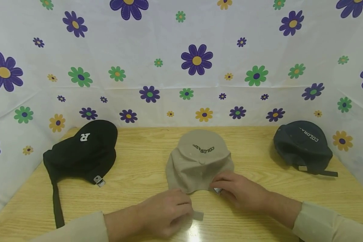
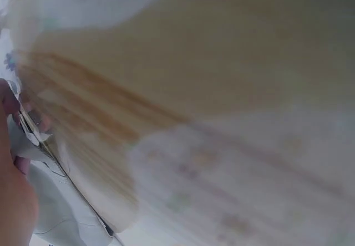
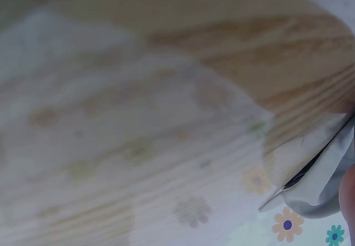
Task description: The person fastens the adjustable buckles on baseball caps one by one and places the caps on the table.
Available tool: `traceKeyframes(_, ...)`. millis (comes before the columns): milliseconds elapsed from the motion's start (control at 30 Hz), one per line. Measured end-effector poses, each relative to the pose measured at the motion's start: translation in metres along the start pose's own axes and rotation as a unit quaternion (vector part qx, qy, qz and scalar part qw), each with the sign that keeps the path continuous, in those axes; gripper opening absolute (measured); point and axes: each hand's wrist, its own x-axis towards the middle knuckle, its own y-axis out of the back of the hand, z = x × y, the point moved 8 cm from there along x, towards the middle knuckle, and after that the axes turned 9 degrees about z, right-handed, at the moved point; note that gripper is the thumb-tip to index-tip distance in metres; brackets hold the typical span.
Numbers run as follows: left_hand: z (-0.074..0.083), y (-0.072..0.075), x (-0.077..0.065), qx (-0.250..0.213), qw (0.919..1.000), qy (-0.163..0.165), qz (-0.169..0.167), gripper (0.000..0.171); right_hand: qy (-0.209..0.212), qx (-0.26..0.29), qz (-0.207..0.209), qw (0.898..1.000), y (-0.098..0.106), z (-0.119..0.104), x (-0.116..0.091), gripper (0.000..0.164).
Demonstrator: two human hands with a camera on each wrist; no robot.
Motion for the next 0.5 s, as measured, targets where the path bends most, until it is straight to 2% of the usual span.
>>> traceKeyframes(233,-0.0029,0.0044,0.0022,0.033,0.9985,0.000,0.045,0.018,0.020,-0.018,0.024,0.999,0.0010,-0.0023,-0.0002,0.032)
traceKeyframes(500,-0.0066,0.0080,0.0056,0.072,0.9954,0.021,0.060,0.014,0.056,-0.085,0.074,0.992,0.0044,-0.0094,0.0028,0.033)
